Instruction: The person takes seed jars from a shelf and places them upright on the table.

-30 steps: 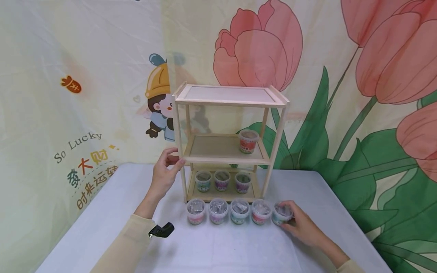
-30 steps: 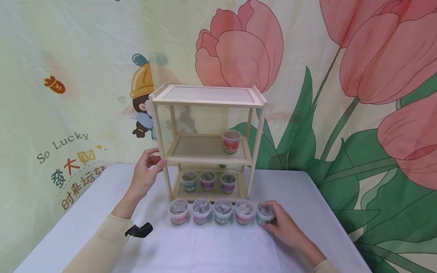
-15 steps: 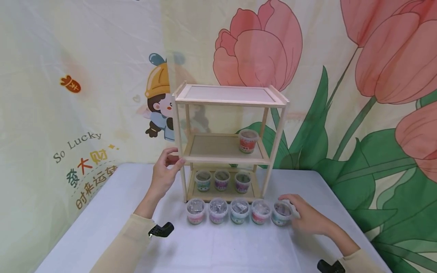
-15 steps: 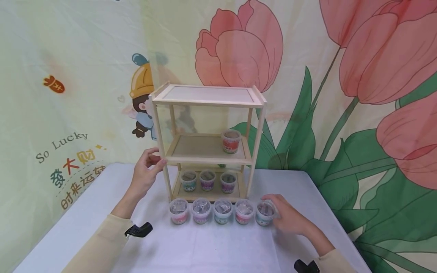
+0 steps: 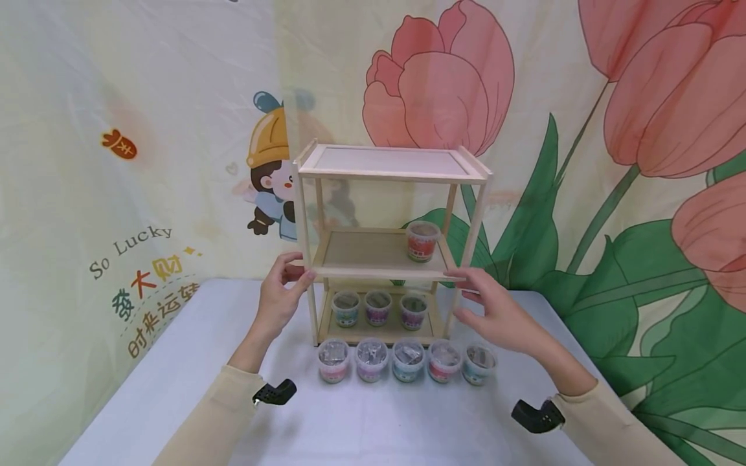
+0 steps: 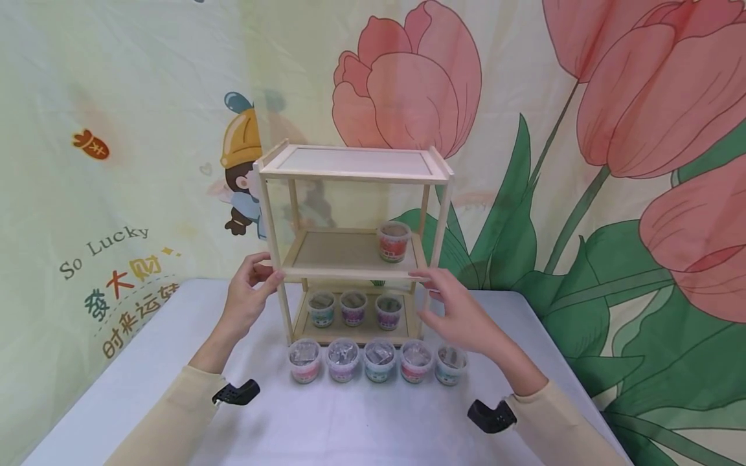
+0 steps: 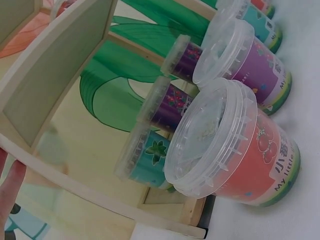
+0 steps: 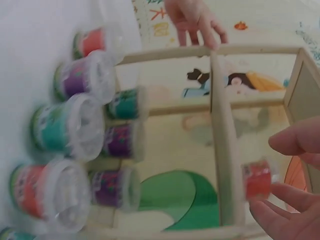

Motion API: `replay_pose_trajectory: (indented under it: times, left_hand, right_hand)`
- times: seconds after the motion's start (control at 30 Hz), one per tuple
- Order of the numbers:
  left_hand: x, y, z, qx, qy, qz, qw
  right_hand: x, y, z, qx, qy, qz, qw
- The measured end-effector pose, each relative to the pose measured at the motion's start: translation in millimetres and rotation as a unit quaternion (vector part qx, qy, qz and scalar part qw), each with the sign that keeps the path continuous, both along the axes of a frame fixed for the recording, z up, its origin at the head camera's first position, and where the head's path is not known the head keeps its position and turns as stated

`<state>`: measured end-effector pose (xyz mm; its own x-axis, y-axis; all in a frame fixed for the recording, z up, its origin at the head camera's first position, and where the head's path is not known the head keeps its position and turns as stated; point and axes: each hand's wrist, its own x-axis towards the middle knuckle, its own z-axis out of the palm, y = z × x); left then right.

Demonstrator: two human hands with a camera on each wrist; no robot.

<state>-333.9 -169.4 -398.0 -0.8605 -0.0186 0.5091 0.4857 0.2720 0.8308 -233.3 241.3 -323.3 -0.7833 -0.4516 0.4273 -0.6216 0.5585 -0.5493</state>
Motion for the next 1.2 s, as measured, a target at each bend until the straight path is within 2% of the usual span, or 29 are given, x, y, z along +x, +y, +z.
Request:
replay_pose_trajectory:
  times: [0.13,0.27,0.47,0.57,0.83,1.1,1.2]
  left_hand:
    - [-0.1,0,-0.1,0.0,0.001,0.001,1.0]
    - [1.3,0,0.6,-0.002,-0.002,0.002,1.0]
    - [3.0,1,1.6,-0.003,-0.005,0.002,1.0]
    - [2.8,1,1.5,-0.003,-0.003,0.003,1.0]
    - [2.9,0,0.6,-0.003,0.0,0.002,1.0]
    - [2.4,1,-0.4,0.0,-0.001,0.002,1.0]
    - [1.9,1,-0.2,0.001,-0.001,0.003,1.0]
  right_hand:
    - [-12.1,-22,18.1,-0.032,0.007,-0.004,0.999]
    - [-27.9,-40,31.9,-0.042,0.027,-0.023,0.998]
    - [-54.4,-55,44.1,-0.026,0.079,-0.073,0.994]
    - [-65.8,-59,46.9,-0.029,0.086,-0.091,0.992]
    - [-87.7,-64,42.1,-0.042,0.028,-0.137,0.989]
    - [-101.7,-63,26.1,-0.075,-0.028,-0.143,0.987]
    - [-105.2,-61,19.5,-0.075,-0.035,-0.145,0.986]
